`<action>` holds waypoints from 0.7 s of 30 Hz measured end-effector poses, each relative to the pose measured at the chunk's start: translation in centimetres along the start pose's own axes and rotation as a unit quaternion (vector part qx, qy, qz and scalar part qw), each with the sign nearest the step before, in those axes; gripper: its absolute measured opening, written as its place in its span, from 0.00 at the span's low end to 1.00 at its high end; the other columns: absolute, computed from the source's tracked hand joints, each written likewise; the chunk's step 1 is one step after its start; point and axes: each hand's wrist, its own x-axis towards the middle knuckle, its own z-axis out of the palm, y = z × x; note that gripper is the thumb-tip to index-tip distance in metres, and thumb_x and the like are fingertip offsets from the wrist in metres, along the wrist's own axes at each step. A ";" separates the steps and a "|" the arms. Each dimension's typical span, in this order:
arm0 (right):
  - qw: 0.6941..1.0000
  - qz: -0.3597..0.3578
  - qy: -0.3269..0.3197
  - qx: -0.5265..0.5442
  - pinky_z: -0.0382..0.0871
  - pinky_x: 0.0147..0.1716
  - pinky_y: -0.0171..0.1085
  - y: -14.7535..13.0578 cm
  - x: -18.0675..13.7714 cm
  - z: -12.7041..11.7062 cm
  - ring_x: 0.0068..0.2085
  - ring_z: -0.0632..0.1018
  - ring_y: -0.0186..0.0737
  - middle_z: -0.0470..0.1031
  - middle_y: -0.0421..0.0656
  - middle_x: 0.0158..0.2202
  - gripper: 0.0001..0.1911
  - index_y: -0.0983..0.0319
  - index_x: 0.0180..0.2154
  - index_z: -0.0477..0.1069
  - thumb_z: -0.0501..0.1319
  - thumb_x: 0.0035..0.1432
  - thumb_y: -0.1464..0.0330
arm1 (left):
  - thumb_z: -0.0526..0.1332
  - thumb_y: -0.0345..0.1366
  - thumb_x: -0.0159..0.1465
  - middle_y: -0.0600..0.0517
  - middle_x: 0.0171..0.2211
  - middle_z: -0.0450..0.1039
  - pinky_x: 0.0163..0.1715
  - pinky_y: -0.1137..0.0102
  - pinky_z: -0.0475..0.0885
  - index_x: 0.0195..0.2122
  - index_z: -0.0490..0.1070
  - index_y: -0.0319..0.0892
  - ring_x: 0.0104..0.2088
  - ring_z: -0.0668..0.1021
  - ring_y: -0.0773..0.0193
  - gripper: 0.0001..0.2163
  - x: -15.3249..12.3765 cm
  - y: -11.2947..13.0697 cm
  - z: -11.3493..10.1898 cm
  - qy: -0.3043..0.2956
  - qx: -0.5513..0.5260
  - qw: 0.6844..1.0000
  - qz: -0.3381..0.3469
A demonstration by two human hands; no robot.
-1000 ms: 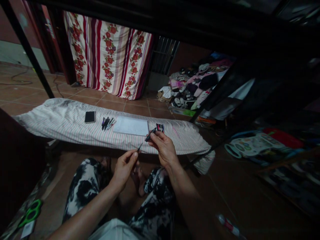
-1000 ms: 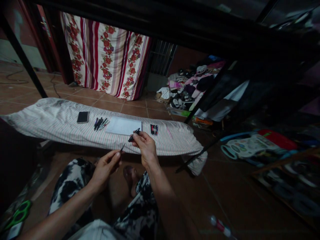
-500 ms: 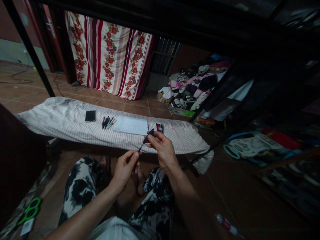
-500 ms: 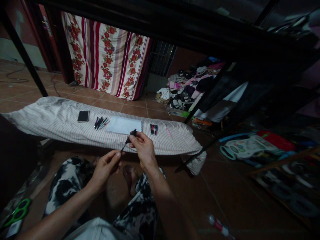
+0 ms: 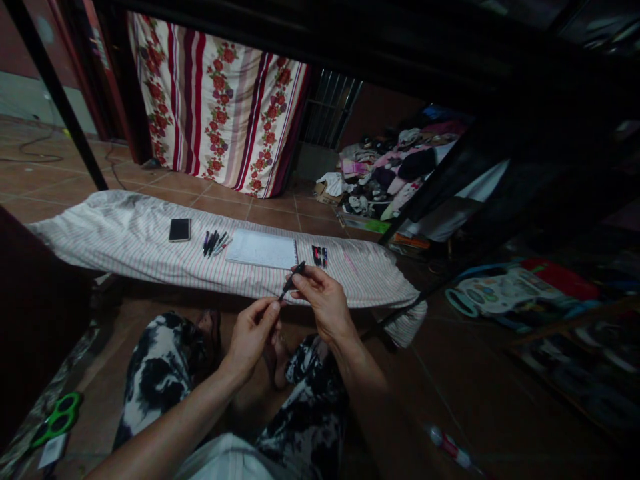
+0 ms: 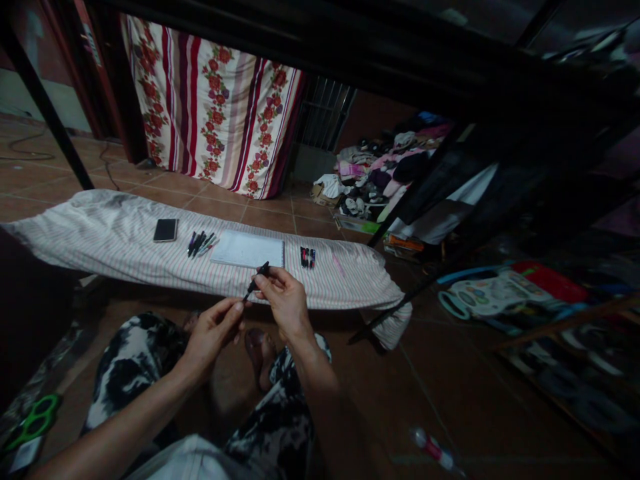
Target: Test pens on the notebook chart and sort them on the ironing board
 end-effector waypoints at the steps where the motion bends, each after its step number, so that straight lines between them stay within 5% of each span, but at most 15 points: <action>1: 1.000 -0.001 0.000 -0.001 0.71 0.26 0.31 0.0 0.0 0.0 0.30 0.74 0.33 0.74 0.39 0.29 0.16 0.62 0.30 0.73 0.69 0.36 0.62 | 0.61 0.47 0.54 0.59 0.16 0.63 0.15 0.80 0.57 0.36 0.71 0.37 0.15 0.63 0.76 0.18 0.0 0.1 0.0 0.001 -0.001 1.000 -0.001; 21: 0.998 -0.020 -0.035 -0.037 0.71 0.30 0.33 0.9 -0.1 -0.2 0.31 0.74 0.34 0.74 0.40 0.30 0.15 0.62 0.32 0.73 0.67 0.40 0.61 | 0.61 0.47 0.54 0.57 0.19 0.65 0.17 0.77 0.59 0.38 0.71 0.37 0.17 0.65 0.73 0.18 0.6 0.2 -0.5 0.001 0.036 0.999 0.030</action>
